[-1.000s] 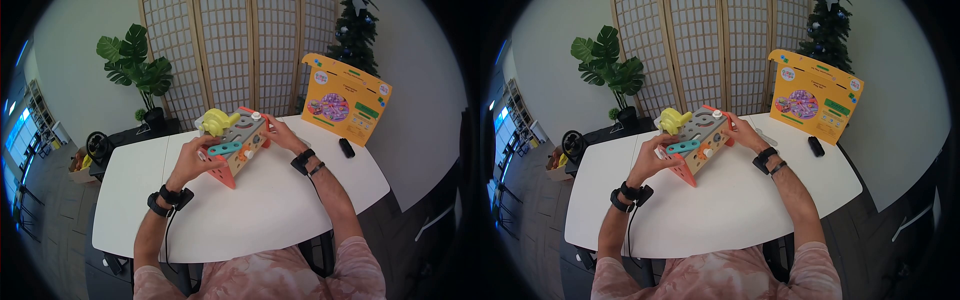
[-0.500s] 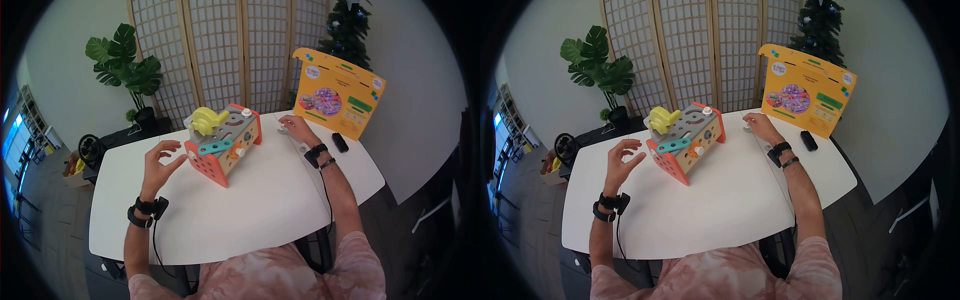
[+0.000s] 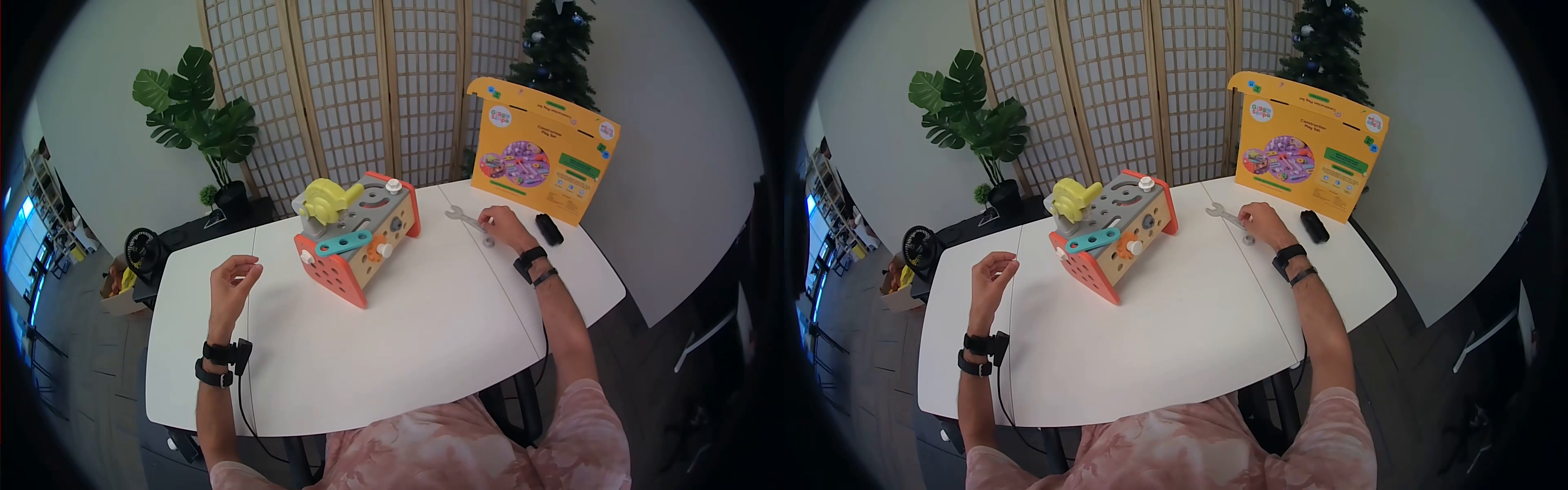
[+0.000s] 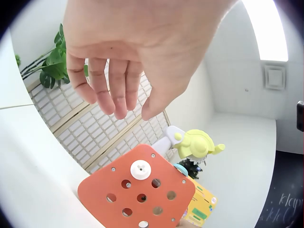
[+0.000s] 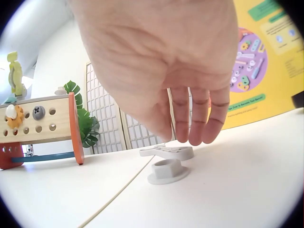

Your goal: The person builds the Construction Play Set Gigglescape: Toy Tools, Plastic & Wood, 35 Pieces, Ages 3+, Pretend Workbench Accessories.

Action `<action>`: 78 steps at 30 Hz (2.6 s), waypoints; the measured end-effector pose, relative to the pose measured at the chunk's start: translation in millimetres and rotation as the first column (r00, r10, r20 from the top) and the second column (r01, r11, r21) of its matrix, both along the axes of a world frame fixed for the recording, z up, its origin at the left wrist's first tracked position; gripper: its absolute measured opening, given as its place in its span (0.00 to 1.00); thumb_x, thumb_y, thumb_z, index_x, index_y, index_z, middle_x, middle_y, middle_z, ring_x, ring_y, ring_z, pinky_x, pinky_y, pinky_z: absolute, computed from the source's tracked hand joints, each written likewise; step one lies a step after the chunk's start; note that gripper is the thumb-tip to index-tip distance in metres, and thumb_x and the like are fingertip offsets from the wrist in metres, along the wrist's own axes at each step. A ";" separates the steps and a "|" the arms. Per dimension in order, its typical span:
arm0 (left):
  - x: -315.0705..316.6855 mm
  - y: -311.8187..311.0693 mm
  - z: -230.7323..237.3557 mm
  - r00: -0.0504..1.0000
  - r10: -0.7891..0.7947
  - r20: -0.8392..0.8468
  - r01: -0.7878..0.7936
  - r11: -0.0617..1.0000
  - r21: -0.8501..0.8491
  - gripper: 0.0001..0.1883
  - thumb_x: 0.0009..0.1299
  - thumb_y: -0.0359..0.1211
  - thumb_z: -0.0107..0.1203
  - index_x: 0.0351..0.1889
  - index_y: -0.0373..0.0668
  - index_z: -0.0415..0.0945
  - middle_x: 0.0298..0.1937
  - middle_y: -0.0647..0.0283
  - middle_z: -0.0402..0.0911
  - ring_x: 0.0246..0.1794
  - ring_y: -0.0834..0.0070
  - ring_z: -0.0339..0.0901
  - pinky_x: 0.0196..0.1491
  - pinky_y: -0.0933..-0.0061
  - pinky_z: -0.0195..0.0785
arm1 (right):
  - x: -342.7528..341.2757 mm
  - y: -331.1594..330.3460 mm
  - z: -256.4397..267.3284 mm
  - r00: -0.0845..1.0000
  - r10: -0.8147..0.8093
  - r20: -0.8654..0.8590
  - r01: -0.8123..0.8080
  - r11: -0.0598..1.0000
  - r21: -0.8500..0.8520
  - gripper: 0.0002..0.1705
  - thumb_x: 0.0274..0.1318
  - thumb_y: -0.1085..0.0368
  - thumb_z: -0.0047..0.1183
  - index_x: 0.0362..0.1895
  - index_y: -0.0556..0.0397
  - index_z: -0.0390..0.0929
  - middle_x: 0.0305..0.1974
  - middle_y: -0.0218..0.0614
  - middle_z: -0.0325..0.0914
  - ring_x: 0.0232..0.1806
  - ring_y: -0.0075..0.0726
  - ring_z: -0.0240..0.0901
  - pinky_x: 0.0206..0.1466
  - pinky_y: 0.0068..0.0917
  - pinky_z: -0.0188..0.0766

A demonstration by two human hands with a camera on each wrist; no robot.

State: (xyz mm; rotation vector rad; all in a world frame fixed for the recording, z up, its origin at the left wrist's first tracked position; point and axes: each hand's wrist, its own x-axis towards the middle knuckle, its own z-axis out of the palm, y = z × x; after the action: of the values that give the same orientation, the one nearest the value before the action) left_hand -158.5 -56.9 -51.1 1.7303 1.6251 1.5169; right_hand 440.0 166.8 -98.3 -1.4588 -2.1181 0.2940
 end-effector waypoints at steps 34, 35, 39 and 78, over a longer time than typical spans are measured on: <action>22.9 27.5 -31.2 0.783 -0.103 -0.614 -0.071 0.965 -0.252 0.27 0.56 0.45 0.83 0.52 0.46 0.89 0.55 0.60 0.90 0.55 0.62 0.86 0.59 0.62 0.80 | -190.1 -94.6 10.0 0.765 0.640 0.072 -0.640 0.768 -0.020 0.11 0.62 0.72 0.57 0.46 0.59 0.88 0.47 0.47 0.87 0.50 0.53 0.86 0.58 0.43 0.82; 23.7 27.0 -30.6 0.783 -0.103 -0.613 -0.071 0.965 -0.253 0.27 0.56 0.45 0.83 0.52 0.46 0.89 0.55 0.60 0.90 0.55 0.62 0.86 0.59 0.62 0.80 | -187.7 -95.5 11.8 0.768 0.640 0.028 -0.640 0.769 -0.011 0.11 0.62 0.71 0.57 0.45 0.58 0.89 0.47 0.47 0.87 0.51 0.53 0.86 0.58 0.44 0.83; 24.5 27.2 -25.1 0.776 -0.155 -0.611 -0.107 0.923 -0.370 0.25 0.57 0.46 0.83 0.50 0.47 0.91 0.54 0.59 0.90 0.56 0.61 0.85 0.60 0.62 0.79 | -160.5 -76.2 31.1 0.848 0.525 0.068 -0.515 0.848 -0.126 0.12 0.62 0.69 0.58 0.47 0.57 0.89 0.48 0.49 0.87 0.51 0.52 0.86 0.57 0.44 0.83; 19.8 29.2 -24.3 0.764 -0.224 -0.605 -0.046 0.917 -0.397 0.25 0.59 0.51 0.80 0.49 0.47 0.90 0.51 0.56 0.90 0.56 0.56 0.84 0.60 0.58 0.77 | -101.4 -57.3 29.4 0.904 0.250 0.347 -0.236 0.968 -0.083 0.02 0.47 0.72 0.65 0.28 0.54 0.89 0.33 0.45 0.88 0.40 0.55 0.87 0.48 0.45 0.84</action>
State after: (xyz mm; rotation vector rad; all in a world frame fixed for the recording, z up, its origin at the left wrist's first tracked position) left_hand -138.7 -27.6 -75.4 2.1654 1.9313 0.4761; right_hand 338.6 109.5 -68.9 -1.3470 -2.6087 0.1714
